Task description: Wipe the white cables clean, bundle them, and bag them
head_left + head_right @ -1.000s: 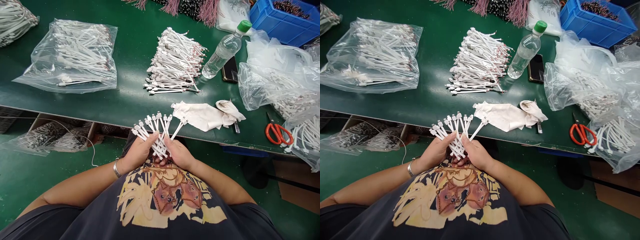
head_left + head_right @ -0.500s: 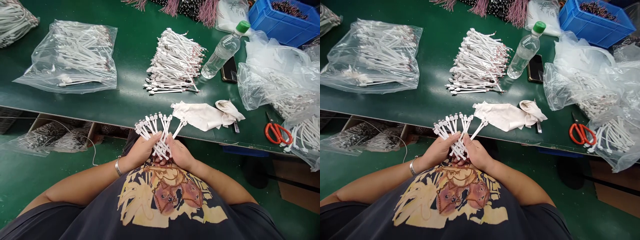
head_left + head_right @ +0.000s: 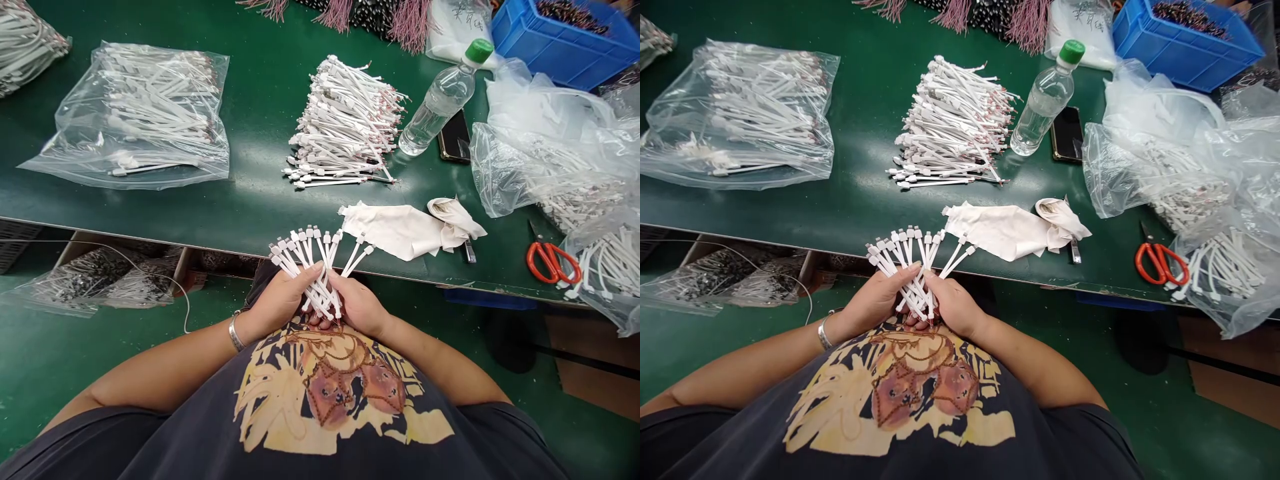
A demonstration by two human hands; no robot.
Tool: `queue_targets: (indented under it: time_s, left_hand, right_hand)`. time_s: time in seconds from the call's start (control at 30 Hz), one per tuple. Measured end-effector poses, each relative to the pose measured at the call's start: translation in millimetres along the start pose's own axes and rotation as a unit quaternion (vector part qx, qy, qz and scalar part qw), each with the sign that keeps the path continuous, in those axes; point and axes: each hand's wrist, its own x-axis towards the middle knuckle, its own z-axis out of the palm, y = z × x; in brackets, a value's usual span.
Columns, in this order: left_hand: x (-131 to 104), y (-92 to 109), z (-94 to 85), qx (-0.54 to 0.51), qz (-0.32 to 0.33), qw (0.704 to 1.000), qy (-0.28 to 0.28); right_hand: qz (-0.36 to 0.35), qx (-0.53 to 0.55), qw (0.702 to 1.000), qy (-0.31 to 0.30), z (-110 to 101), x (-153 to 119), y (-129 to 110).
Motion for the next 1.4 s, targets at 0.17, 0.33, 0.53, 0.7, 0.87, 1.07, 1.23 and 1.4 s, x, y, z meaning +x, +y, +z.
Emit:
queue_targets:
  time_s: [0.17,0.33,0.53,0.7,0.87,1.07,1.23,1.4]
  left_hand:
    - [-0.9,-0.1,0.0,-0.001,-0.002,1.000,-0.002]
    - [-0.8,0.2,-0.4,-0.002,0.005,1.000,-0.002]
    - [-0.7,-0.5,-0.1,0.011,0.009,1.000,0.011]
    - [-1.3,-1.6,-1.2,0.004,-0.002,1.000,0.004]
    - [-2.3,-1.4,-3.3,-0.002,-0.004,1.000,0.007]
    - [-1.4,-1.5,-3.3,-0.012,-0.004,1.000,0.020]
    - [-0.1,-4.1,-4.5,-0.023,-0.018,0.999,0.033]
    - [1.9,-4.1,-2.1,-0.061,-0.031,0.996,0.057]
  right_hand:
    - [0.000,-0.025,1.000,0.007,3.9,-3.3,-6.2]
    - [-0.004,-0.039,0.999,0.010,6.3,-4.9,-9.1]
    - [-0.007,-0.044,0.999,0.004,4.5,-4.5,-6.6]
    - [-0.009,-0.030,0.999,0.005,2.4,-5.0,-5.1]
    - [-0.023,0.011,0.999,-0.042,-0.6,-5.3,-1.6]
    - [-0.015,0.026,0.999,-0.042,-2.2,-3.5,-0.3]
    - [-0.006,0.017,0.999,-0.039,-1.8,-2.5,-2.4]
    - [-0.012,-0.001,1.000,-0.028,2.1,-5.0,-8.6]
